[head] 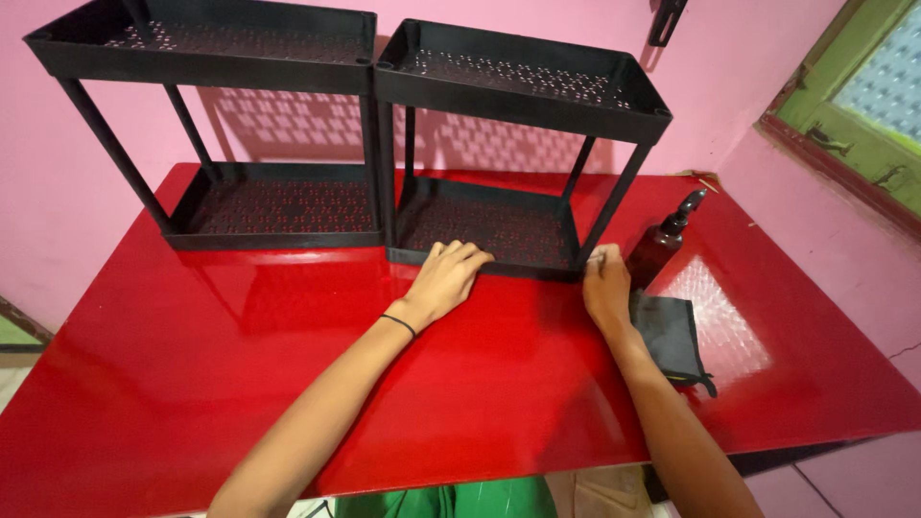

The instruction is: The person disassembles a two-tier black plastic shelf on a red table. They remove the top tray, then detach each vertical support leg from the bottom tray by hand, placing the parts on the table.

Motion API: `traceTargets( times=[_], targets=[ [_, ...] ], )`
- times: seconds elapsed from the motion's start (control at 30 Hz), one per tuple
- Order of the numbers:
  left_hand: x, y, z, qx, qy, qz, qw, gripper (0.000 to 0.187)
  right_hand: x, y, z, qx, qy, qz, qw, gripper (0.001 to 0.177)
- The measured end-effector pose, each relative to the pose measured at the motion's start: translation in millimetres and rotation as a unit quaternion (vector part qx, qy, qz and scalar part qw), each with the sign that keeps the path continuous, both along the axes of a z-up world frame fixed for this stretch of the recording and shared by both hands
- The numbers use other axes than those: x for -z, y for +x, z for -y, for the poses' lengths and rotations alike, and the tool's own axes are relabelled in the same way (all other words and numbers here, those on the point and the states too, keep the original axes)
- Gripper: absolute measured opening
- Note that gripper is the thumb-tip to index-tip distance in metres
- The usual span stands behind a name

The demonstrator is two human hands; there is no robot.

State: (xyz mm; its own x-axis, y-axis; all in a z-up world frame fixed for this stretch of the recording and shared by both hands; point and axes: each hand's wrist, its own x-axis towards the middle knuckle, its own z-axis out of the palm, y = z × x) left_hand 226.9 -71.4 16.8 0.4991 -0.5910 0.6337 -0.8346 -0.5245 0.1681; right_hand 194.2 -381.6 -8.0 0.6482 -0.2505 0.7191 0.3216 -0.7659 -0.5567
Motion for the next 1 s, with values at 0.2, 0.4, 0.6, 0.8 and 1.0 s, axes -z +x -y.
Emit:
traceTargets(
  times=[0.2, 0.4, 0.6, 0.8, 1.0],
  targets=[
    [-2.0, -22.4, -5.4, 0.035, 0.027, 0.016, 0.999, 0.040, -31.9, -26.9, -23.3, -0.089, 0.264, -0.051, 0.959, 0.024],
    [-11.8, -48.8, -18.0, 0.022, 0.017, -0.011, 1.000, 0.044, -76.5, -38.1, -36.6, -0.186, 0.194, 0.105, 0.958, 0.034],
    [-18.2, -55.2, 4.5, -0.026, 0.023, -0.003, 0.999, 0.026, -113.4, -20.3, -31.3, -0.227, 0.189, 0.162, 0.941, 0.035],
    [-2.0, -51.1, 9.7, -0.029, 0.018, 0.021, 0.999, 0.024, -108.1, -9.4, -31.2, -0.263, 0.234, 0.129, 0.927, 0.029],
    [-2.7, -60.8, 0.3, -0.002, 0.047, -0.013, 0.999, 0.034, -103.2, -24.1, -38.7, -0.227, 0.213, 0.140, 0.940, 0.037]
  ],
)
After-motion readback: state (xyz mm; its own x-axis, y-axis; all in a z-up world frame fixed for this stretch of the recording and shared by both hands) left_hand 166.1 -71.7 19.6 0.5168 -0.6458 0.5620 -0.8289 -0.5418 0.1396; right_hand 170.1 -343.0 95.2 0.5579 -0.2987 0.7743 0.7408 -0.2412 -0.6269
